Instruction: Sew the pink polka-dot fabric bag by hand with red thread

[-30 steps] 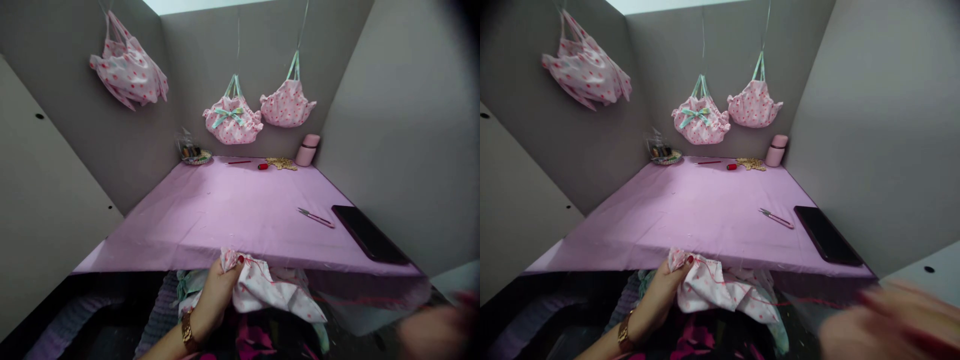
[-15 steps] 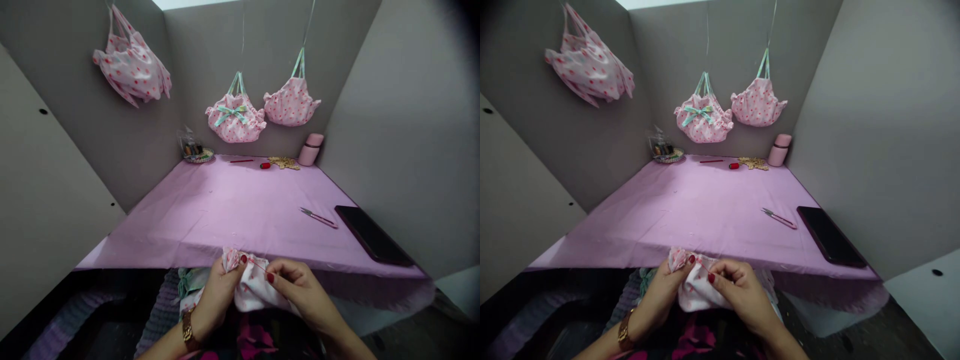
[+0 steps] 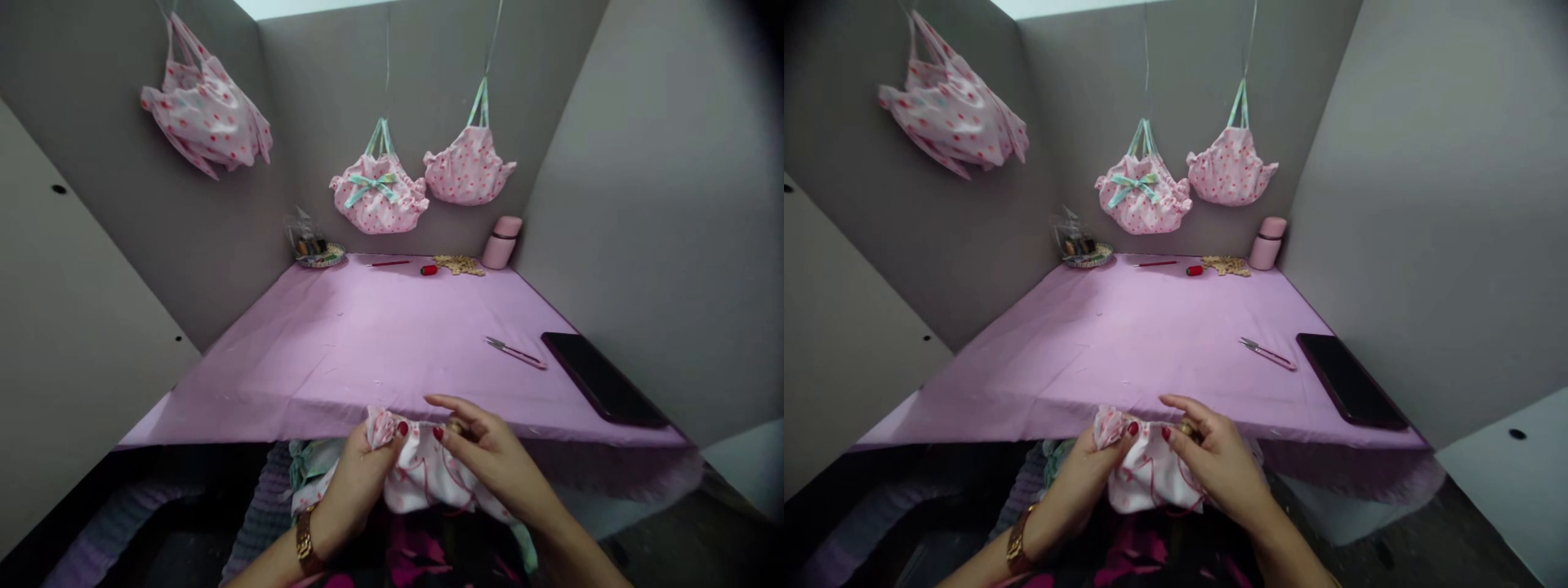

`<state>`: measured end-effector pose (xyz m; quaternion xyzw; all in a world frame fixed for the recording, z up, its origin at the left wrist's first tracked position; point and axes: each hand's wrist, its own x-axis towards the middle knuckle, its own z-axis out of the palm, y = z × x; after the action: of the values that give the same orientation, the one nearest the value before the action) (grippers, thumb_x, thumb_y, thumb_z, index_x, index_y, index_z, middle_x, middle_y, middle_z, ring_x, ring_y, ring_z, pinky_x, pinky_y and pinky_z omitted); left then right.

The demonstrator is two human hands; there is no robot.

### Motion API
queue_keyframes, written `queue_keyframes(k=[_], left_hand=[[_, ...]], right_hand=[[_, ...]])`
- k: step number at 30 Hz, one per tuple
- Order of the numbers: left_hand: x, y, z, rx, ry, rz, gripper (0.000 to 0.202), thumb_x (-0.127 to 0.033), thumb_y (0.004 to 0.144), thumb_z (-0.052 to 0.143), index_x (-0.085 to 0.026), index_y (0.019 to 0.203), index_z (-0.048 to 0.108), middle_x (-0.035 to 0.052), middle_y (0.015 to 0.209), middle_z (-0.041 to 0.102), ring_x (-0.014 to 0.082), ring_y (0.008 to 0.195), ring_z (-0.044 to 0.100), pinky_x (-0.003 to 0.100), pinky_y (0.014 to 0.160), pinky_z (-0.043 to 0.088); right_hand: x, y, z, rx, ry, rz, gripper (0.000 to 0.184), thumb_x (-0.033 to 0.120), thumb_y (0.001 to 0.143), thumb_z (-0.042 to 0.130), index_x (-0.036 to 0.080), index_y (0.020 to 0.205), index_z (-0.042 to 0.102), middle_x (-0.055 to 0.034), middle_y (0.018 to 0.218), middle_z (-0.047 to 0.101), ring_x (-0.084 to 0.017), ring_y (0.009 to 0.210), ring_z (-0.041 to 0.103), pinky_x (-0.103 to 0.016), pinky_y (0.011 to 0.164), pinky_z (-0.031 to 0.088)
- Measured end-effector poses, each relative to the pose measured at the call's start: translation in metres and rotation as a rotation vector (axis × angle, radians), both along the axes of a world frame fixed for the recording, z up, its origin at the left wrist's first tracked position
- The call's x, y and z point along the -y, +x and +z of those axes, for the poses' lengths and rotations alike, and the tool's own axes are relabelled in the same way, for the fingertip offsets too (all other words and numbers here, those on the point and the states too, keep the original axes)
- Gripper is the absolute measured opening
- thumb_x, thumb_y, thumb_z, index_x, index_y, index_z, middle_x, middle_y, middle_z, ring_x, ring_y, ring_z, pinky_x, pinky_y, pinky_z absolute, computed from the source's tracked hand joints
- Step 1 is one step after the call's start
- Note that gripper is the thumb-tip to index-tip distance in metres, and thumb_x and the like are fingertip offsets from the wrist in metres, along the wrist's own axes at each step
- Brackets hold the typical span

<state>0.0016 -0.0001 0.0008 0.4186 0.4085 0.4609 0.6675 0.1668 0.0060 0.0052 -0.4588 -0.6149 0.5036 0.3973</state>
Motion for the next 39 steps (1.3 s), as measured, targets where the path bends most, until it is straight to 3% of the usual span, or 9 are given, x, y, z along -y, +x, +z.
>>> queue_keyframes(k=[3,5,7,13,15,19,22,27,39], left_hand=[[-0.001,0.000,0.002,-0.059,0.024,-0.035,0.020,-0.033,0.070,0.057,-0.013,0.067,0.056,-0.0007,0.061,0.053,0.0105,0.056,0.045,0.022,0.055,0.036],[-0.001,-0.001,0.001,-0.067,0.025,-0.012,0.021,-0.034,0.071,0.057,-0.013,0.068,0.056,-0.0005,0.061,0.053,0.0107,0.056,0.045,0.023,0.055,0.036],[-0.002,-0.002,0.000,-0.058,0.026,0.008,0.021,-0.034,0.071,0.056,-0.013,0.070,0.057,0.0001,0.061,0.054,0.0111,0.057,0.046,0.023,0.055,0.036],[-0.002,-0.003,-0.001,-0.042,0.014,-0.001,0.020,-0.033,0.071,0.057,-0.013,0.069,0.055,0.0002,0.062,0.053,0.0103,0.056,0.045,0.023,0.054,0.036],[-0.002,-0.003,-0.001,-0.038,0.008,-0.003,0.020,-0.032,0.071,0.058,-0.013,0.067,0.053,-0.0007,0.061,0.051,0.0095,0.055,0.044,0.022,0.054,0.035],[-0.002,-0.004,-0.002,-0.041,0.003,0.028,0.018,-0.030,0.070,0.059,-0.014,0.068,0.052,-0.0013,0.062,0.050,0.0089,0.056,0.043,0.022,0.055,0.035],[-0.002,-0.003,-0.004,-0.053,-0.002,0.014,0.018,-0.030,0.071,0.058,-0.013,0.068,0.053,-0.0007,0.062,0.052,0.0095,0.057,0.045,0.023,0.055,0.036],[-0.001,-0.003,-0.005,-0.047,-0.001,-0.022,0.018,-0.030,0.071,0.058,-0.012,0.072,0.055,0.0012,0.065,0.054,0.0114,0.061,0.048,0.025,0.059,0.038],[-0.002,-0.004,-0.004,-0.098,0.029,-0.005,0.018,-0.029,0.071,0.057,-0.011,0.072,0.058,0.0030,0.066,0.058,0.0120,0.060,0.049,0.025,0.059,0.039]], right_hand=[[-0.004,-0.002,-0.003,0.033,-0.024,0.110,0.024,0.031,0.080,0.052,0.014,0.096,0.057,0.0019,0.060,0.045,-0.009,0.054,0.042,-0.018,0.047,0.034],[-0.004,-0.001,-0.003,0.041,-0.020,0.099,0.023,0.034,0.081,0.050,0.012,0.080,0.059,-0.0001,0.063,0.050,-0.010,0.056,0.045,-0.019,0.049,0.035],[-0.003,0.001,-0.003,0.065,-0.004,0.052,0.026,0.036,0.081,0.049,0.013,0.076,0.058,0.0000,0.062,0.050,-0.010,0.054,0.044,-0.019,0.049,0.034],[-0.002,0.006,-0.009,0.152,0.030,0.028,0.025,0.035,0.082,0.048,0.014,0.075,0.058,-0.0002,0.062,0.051,-0.011,0.055,0.046,-0.020,0.050,0.035],[-0.002,0.005,-0.008,0.164,0.057,-0.015,0.022,0.035,0.083,0.046,0.015,0.083,0.055,-0.0005,0.066,0.052,-0.012,0.058,0.047,-0.020,0.052,0.036],[0.005,0.002,0.003,0.291,0.228,-0.143,0.016,0.030,0.087,0.039,0.018,0.088,0.049,0.0003,0.067,0.050,-0.012,0.059,0.047,-0.021,0.054,0.037],[0.010,-0.004,0.013,0.366,0.335,-0.094,0.017,0.025,0.087,0.039,0.017,0.078,0.052,-0.0003,0.066,0.053,-0.013,0.060,0.049,-0.022,0.056,0.037],[0.013,-0.013,0.013,0.324,0.373,0.008,0.020,0.020,0.084,0.043,0.021,0.088,0.063,-0.0006,0.078,0.064,-0.014,0.069,0.059,-0.021,0.063,0.044],[0.013,-0.012,0.007,0.366,0.398,-0.037,0.024,0.018,0.081,0.046,0.023,0.095,0.064,-0.0011,0.084,0.067,-0.014,0.073,0.062,-0.022,0.064,0.048]])
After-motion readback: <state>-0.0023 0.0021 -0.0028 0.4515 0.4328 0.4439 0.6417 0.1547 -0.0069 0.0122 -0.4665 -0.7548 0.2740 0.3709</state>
